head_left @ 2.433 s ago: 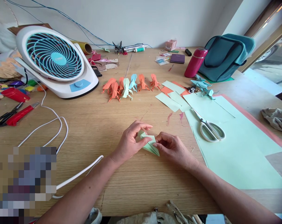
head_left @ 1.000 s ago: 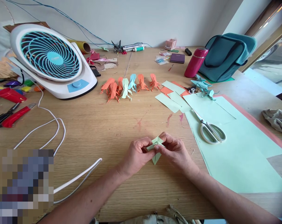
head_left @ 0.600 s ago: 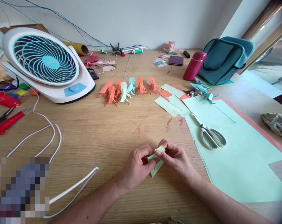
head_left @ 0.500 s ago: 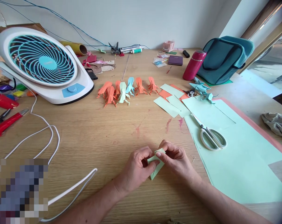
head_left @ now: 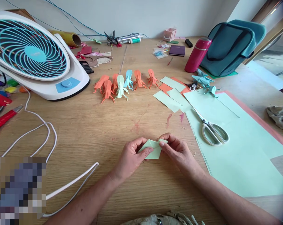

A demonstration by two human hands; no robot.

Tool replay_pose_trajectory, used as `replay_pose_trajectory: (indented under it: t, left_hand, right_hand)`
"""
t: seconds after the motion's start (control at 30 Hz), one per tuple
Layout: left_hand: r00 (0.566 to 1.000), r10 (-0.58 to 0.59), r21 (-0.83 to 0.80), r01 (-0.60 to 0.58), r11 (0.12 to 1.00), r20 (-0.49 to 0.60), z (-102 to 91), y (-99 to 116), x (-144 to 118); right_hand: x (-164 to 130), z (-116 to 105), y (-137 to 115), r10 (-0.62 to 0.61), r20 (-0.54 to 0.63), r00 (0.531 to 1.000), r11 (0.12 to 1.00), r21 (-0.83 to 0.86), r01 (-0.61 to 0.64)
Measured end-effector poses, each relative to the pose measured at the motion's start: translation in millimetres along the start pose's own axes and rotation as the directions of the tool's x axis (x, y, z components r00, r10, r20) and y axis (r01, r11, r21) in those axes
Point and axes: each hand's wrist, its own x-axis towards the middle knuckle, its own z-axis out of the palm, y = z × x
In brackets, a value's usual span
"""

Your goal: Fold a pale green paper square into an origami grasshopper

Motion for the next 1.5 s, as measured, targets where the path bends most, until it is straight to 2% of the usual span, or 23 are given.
replay_pose_trajectory:
  t: [0.2,0.33,0.53,0.7,0.77,0.83,0.93,1.0,1.07,1.17,1.27,1.33,1.5]
  left_hand:
    - [1.0,-0.017,-0.127,0.015,0.992,-0.018,-0.7,3.8,0.4]
    - [1.0,0.006,-0.135,-0.01,0.991,-0.027,-1.5,3.4,0.9]
    - [0.993,0.119,0.034,-0.118,0.992,-0.026,2.0,-0.2,-0.9]
    - [0.965,0.262,0.206,-0.253,0.945,-0.018,2.8,-6.8,-2.5]
    - [0.932,0.359,0.316,-0.329,0.89,-0.042,2.1,-7.8,-3.1]
    - [0.861,0.508,0.477,-0.44,0.761,-0.016,1.6,-7.0,-4.5]
    - [0.734,0.664,0.673,-0.563,0.48,0.141,1.4,-3.8,-7.4]
    - [0.703,0.68,0.714,-0.584,0.386,0.207,1.5,-2.0,-8.7]
    - [0.705,0.683,0.698,-0.586,0.411,0.19,1.4,-1.5,-8.6]
    - [0.722,0.686,0.629,-0.577,0.522,0.093,0.4,-2.3,-6.5]
    - [0.763,0.646,0.601,-0.527,0.601,0.024,-1.0,-4.0,-4.3]
    - [0.786,0.618,0.602,-0.49,0.631,-0.008,-1.7,-4.8,-4.1]
    - [0.8,0.595,0.56,-0.459,0.69,-0.078,-2.6,-1.5,-5.5]
  right_hand:
    - [-2.1,-2.6,0.6,-0.087,-0.005,0.996,0.996,-0.038,0.087]
    - [-3.6,-2.7,-1.3,-0.135,0.033,0.99,0.988,-0.077,0.137]
    - [-2.7,0.3,7.7,-0.107,0.045,0.993,0.99,-0.087,0.11]
    - [-2.1,-1.0,14.3,-0.108,0.036,0.994,0.987,-0.119,0.111]
    - [-1.4,-3.0,15.0,-0.119,0.01,0.993,0.982,-0.15,0.119]
    - [0.2,-5.8,15.6,-0.123,-0.015,0.992,0.975,-0.19,0.118]
    - [2.9,-9.7,16.8,-0.11,-0.039,0.993,0.97,-0.22,0.099]
    - [4.0,-10.8,16.6,-0.095,-0.043,0.995,0.971,-0.225,0.083]
    - [3.9,-10.1,15.3,-0.083,-0.037,0.996,0.975,-0.212,0.073]
    - [2.6,-7.4,12.6,-0.081,-0.01,0.997,0.988,-0.132,0.079]
    - [1.6,-5.7,12.0,-0.085,0.022,0.996,0.995,-0.054,0.086]
    - [1.4,-6.0,13.3,-0.097,0.034,0.995,0.995,-0.029,0.098]
    - [1.5,-7.6,16.5,-0.11,0.053,0.993,0.993,-0.031,0.112]
